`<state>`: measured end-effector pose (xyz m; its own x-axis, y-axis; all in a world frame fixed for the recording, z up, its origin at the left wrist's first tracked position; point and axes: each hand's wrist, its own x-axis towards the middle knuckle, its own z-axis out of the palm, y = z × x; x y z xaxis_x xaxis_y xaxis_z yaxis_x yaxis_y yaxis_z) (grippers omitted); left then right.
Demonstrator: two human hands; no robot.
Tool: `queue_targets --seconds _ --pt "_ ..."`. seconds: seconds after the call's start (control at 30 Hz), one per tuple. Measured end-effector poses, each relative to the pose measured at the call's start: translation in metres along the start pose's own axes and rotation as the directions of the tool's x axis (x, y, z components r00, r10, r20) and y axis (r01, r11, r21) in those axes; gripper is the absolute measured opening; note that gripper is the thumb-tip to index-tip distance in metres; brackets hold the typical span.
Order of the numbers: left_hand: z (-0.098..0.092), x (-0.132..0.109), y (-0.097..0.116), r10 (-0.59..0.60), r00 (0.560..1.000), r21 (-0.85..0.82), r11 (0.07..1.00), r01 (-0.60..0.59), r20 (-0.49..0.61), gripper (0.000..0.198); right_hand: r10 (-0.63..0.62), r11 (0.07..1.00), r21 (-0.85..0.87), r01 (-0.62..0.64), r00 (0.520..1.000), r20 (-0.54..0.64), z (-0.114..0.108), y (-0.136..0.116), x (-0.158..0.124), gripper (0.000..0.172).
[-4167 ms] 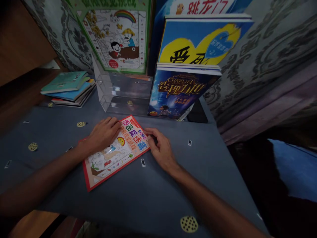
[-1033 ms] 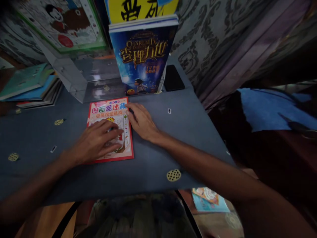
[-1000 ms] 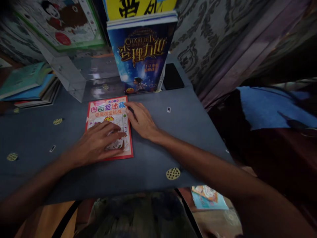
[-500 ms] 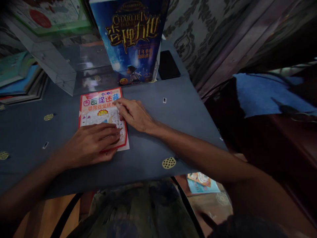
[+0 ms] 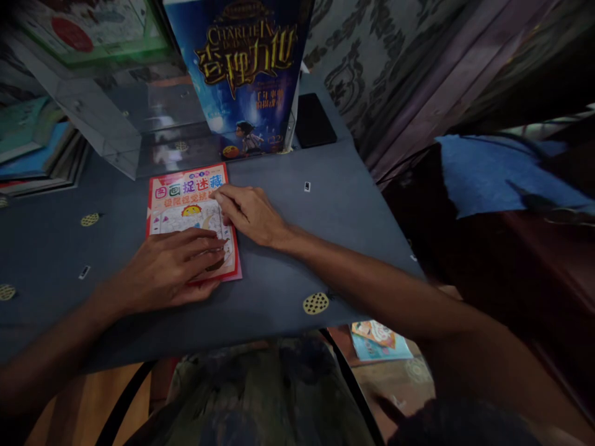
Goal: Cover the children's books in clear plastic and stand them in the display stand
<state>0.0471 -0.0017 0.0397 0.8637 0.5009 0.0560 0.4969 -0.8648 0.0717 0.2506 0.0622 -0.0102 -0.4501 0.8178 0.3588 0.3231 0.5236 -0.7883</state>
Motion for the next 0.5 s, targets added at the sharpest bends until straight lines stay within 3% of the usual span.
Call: queue_targets --seconds 0.17,0.3,0.5 --pt "0.001 0.001 0.0 0.003 0.999 0.018 1.0 -0.003 0.036 0.023 -0.009 0.999 -0.042 0.009 1.0 0.01 0.0 0.001 0.001 0.041" --pt "0.002 0.004 0.0 -0.013 1.0 0.046 0.999 0.013 -0.015 0.024 -0.008 0.997 -0.075 0.007 1.0 -0.008 0.001 0.005 0.001 0.035" --pt "0.007 0.016 -0.011 -0.111 0.993 0.053 0.992 0.113 -0.025 0.031 0.041 0.999 -0.008 -0.042 0.993 -0.112 0.002 0.015 0.004 0.03"
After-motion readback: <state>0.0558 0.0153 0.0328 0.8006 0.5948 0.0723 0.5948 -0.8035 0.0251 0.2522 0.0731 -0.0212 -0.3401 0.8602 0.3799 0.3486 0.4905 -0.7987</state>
